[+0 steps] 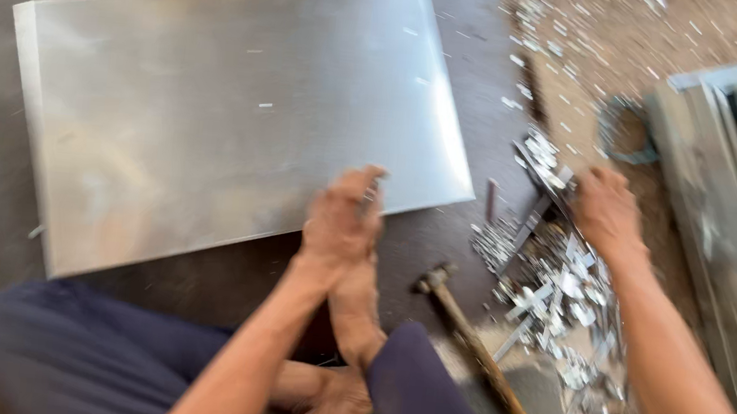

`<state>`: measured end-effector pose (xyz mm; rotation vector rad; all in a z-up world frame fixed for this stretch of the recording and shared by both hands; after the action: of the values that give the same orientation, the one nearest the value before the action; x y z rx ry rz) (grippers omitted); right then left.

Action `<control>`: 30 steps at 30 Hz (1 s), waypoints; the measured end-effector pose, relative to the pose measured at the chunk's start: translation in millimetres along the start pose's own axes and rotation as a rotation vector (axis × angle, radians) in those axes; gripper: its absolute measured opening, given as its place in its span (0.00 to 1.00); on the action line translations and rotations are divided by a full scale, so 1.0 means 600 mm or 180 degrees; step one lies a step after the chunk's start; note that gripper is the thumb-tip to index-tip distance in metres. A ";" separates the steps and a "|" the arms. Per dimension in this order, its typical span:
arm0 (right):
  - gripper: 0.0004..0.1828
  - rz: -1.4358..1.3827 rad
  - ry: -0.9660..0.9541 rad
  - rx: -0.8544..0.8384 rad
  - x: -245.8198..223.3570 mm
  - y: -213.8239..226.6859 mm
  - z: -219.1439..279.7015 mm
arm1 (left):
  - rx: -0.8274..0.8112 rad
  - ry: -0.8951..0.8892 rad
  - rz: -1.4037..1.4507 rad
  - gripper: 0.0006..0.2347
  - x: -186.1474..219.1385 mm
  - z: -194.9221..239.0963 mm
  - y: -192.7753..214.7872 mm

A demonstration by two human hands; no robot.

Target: The person sits on the floor and uses a hammer and a metal punch to mark and create holes in a metal plate, then attaches hinges and a latch to assemble a metal enclosure.

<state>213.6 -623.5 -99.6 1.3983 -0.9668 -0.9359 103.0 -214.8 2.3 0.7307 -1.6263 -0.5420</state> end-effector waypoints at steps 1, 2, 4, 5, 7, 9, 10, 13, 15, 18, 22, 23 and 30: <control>0.15 0.0304 0.0078 -0.0284 0.010 -0.010 -0.005 | 0.0038 0.0066 -0.0253 0.11 -0.029 -0.002 0.036; 0.16 0.0247 0.0142 -0.0509 0.013 -0.015 -0.001 | 0.0060 0.0147 -0.0509 0.11 -0.059 -0.005 0.072; 0.24 0.0096 0.0073 -0.0843 0.019 -0.018 0.002 | 0.0149 0.0142 -0.0791 0.15 -0.093 -0.002 0.124; 0.31 -0.0002 -0.0062 -0.0950 0.024 -0.023 0.001 | 0.0222 0.0048 -0.0823 0.18 -0.099 0.004 0.144; 0.34 0.0142 0.0027 -0.0990 0.007 -0.043 -0.004 | 0.0558 -0.0080 -0.0844 0.22 -0.098 0.022 0.183; 0.34 0.0375 -0.0087 -0.1079 0.010 -0.053 -0.008 | 0.1086 -0.0089 -0.0925 0.26 -0.105 0.041 0.236; 0.32 0.0522 -0.0222 -0.1149 0.011 -0.055 -0.004 | 0.0903 0.0302 -0.0699 0.23 -0.132 0.051 0.246; 0.31 0.0838 0.0062 -0.1191 -0.025 -0.046 -0.019 | 0.0528 0.0951 -0.0195 0.16 -0.183 0.085 0.259; 0.28 0.1180 0.0286 -0.1324 -0.038 -0.024 -0.018 | 0.0514 0.0710 -0.0108 0.16 -0.180 0.102 0.263; 0.25 0.1662 0.0542 -0.1640 -0.051 0.001 -0.010 | 0.0592 0.0713 0.0118 0.18 -0.193 0.120 0.252; 0.17 0.1855 -0.0176 -0.2599 -0.042 0.042 -0.007 | 0.0681 0.0606 -0.0046 0.14 -0.209 0.104 0.256; 0.14 0.1954 -0.0676 -0.3112 -0.028 0.061 0.005 | 0.0711 0.0572 -0.0100 0.15 -0.211 0.098 0.261; 0.11 -0.2597 -0.0776 -0.0169 -0.258 0.285 -0.033 | -0.0193 0.0005 -0.0535 0.07 -0.182 0.068 0.210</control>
<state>172.0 -475.6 73.7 1.6850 -0.5133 -1.7491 52.1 -51.1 8.0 0.8267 -1.5486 -0.7082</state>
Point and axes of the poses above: each hand's wrist, its own z-axis away from the middle knuckle, its own y-axis out of the back of the hand, x = y × z, the point moved 9 cm from there along -z, towards the middle knuckle, and after that the axes turned 1 degree about y, right-handed, at the moved point
